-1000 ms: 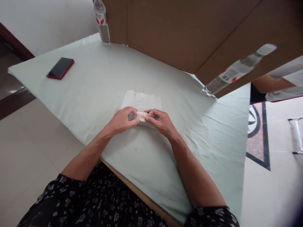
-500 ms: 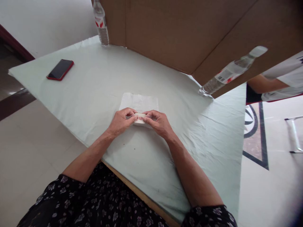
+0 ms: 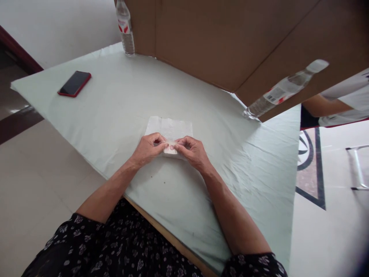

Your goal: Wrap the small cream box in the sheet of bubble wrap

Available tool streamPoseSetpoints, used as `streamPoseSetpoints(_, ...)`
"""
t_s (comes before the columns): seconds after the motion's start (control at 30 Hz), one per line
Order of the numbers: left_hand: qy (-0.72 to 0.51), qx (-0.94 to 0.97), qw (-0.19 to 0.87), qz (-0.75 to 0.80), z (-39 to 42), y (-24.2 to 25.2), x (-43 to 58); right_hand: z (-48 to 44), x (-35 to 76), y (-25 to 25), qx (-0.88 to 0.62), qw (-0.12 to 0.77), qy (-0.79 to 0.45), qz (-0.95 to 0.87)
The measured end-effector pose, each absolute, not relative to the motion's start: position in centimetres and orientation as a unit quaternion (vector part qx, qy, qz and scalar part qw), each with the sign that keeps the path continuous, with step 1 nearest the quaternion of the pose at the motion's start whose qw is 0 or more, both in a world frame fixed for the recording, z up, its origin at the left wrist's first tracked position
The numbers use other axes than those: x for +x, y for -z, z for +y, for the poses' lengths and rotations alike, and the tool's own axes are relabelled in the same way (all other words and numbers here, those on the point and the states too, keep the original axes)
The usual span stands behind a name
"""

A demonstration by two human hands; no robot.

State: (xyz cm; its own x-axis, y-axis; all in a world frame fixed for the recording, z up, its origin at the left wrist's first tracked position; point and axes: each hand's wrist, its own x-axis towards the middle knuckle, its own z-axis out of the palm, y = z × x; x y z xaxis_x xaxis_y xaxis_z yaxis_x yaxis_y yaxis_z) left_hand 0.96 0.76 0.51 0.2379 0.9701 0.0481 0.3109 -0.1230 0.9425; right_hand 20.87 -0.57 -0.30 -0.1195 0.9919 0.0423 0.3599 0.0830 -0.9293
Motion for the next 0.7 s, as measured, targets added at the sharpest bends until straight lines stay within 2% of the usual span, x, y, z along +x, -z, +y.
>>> streamPoseSetpoints(0.2, -0.339, 0.649, 0.451, 0.511, 1.1, -0.5, 0.8, -0.3, 21.1, 0.5, -0.548, 0.363, -0.389, -0.646)
streamPoseSetpoints(0.27, -0.329, 0.651, 0.452, 0.513, 1.2, -0.6, 0.8, -0.4, 21.3, 0.2, -0.566, 0.367, -0.304, -0.673)
streamPoseSetpoints(0.33, -0.324, 0.651, 0.456, 0.513, 1.2, -0.7, 0.9, -0.8, 21.3, -0.6, -0.586, 0.375, -0.162, -0.7)
streamPoseSetpoints(0.43, -0.326, 0.652, 0.455, 0.512, 1.3, -0.8, 1.0, -1.8, 20.6, -2.0, -0.568, 0.341, -0.027, -0.748)
streamPoseSetpoints(0.6, -0.325, 0.654, 0.455, 0.511, 1.3, -0.7, 0.6, -2.9, 18.7, -2.3, -0.471, 0.199, -0.048, -0.858)
streamPoseSetpoints(0.7, -0.306, 0.675, 0.427, 0.518, 0.9, -0.9, -1.1, -2.8, 18.3, -1.8, -0.469, 0.164, -0.032, -0.867)
